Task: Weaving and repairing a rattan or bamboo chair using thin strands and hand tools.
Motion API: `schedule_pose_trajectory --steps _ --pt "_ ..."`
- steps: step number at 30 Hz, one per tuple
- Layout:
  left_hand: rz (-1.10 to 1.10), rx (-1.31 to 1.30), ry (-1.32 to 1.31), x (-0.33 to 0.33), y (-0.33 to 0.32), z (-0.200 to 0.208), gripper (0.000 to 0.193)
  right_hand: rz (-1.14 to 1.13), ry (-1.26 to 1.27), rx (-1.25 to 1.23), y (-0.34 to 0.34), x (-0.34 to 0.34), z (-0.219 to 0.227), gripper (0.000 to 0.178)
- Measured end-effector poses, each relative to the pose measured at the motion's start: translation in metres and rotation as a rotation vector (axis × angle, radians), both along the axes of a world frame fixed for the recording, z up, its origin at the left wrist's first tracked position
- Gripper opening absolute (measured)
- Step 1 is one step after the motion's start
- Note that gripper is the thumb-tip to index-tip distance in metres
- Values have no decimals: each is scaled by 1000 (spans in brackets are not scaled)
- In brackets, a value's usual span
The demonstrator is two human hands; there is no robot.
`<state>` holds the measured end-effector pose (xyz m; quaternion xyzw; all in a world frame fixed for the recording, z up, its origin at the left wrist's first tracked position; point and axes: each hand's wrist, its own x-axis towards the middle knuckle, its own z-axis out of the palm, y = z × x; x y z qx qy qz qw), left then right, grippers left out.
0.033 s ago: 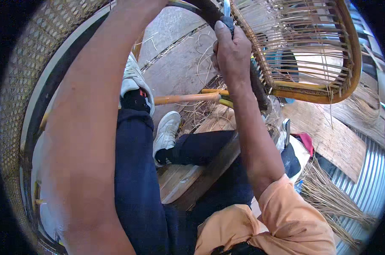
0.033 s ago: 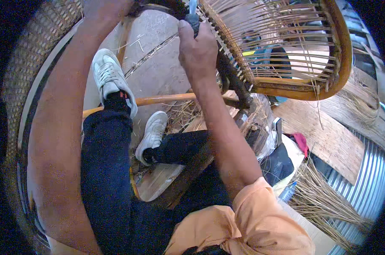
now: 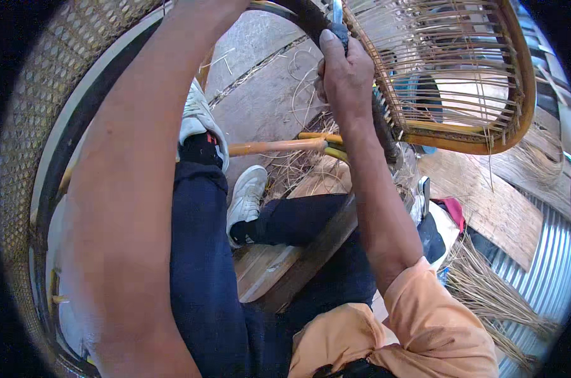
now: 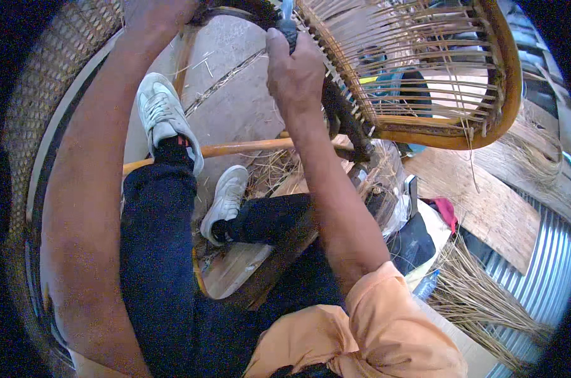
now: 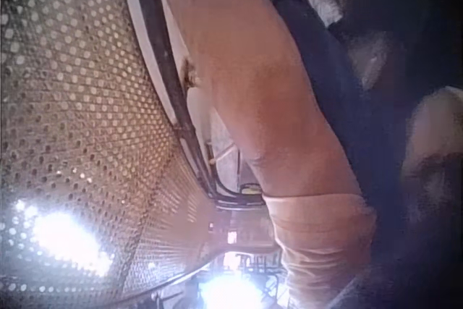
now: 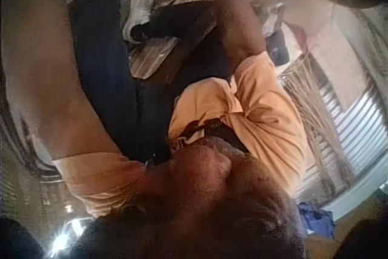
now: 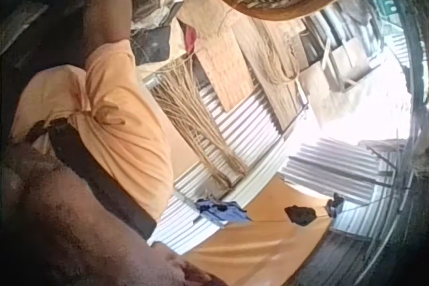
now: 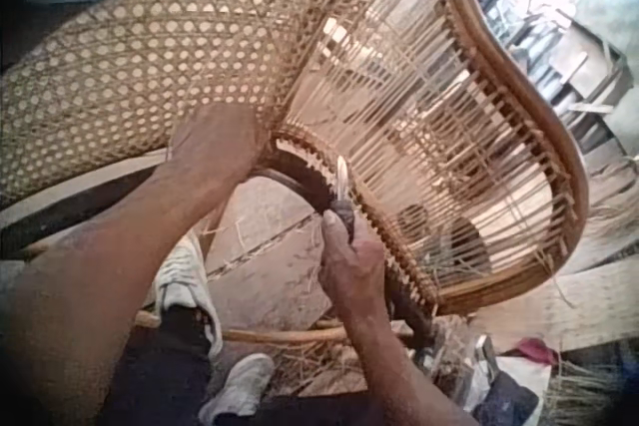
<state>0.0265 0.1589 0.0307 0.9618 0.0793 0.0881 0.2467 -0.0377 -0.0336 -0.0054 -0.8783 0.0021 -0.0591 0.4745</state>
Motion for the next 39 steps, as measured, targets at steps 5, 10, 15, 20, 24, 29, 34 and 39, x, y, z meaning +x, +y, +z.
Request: schedule_pose_trajectory --steps 5,10,15,20,24,29,34,39 --pt "-22 4 -98 -2 2 -2 31 -3 112 154 3 1 9 27" --pt "-61 -16 -150 1 4 -8 31 -36 158 183 13 -7 12 25" --pt "-115 42 -166 4 6 -12 28 -81 229 254 17 -3 15 23" --pt "-93 78 -202 5 5 -15 28 -122 282 299 22 1 12 24" --pt "-123 60 -186 2 6 -12 27 -148 338 271 30 2 7 27" --pt "-104 55 -138 -1 4 -4 27 -122 373 374 22 -4 15 29" --pt "-59 22 -142 -2 4 -6 28 -114 258 205 -4 -29 17 30" --pt "-83 17 -179 1 4 -11 29 -182 279 224 -22 -35 9 31"
